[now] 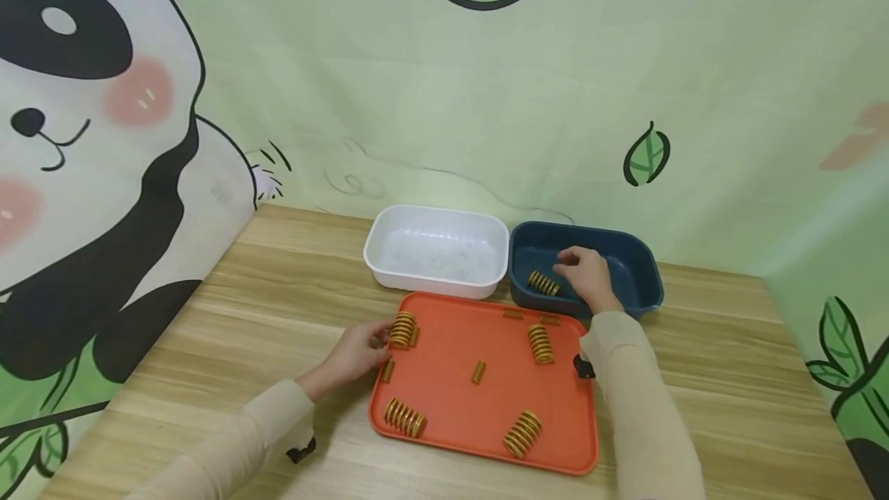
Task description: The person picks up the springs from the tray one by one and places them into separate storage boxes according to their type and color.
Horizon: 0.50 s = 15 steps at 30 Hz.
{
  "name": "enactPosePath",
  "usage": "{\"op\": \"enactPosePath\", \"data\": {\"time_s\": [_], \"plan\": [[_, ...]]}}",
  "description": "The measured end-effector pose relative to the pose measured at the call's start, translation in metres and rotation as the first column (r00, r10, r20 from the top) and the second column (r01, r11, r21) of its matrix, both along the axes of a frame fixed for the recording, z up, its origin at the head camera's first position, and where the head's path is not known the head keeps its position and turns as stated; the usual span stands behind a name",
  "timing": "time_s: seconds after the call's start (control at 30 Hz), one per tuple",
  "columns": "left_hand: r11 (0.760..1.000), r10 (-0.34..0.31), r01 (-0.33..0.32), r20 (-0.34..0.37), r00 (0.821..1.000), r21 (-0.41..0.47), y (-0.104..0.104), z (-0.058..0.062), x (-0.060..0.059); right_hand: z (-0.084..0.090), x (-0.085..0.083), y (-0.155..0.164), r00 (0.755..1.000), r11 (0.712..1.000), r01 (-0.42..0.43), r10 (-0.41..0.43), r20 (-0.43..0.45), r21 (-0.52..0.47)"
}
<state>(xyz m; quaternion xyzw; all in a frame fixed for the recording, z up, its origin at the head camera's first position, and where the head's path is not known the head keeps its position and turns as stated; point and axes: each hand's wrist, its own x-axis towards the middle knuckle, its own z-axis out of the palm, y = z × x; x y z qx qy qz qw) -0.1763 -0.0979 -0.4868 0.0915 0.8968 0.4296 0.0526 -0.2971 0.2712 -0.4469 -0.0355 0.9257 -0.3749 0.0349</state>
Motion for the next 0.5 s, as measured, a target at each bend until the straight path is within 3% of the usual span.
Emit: {"op": "enactPosePath", "data": {"time_s": [0.5], "plan": [[1.0,0.002,-0.002,0.007,1.0,-0.003,0.001,-0.002,-0.001,0.02,0.014,0.0,0.999,0.999,-0.029,0.028,-0.03,-0.038]]}}
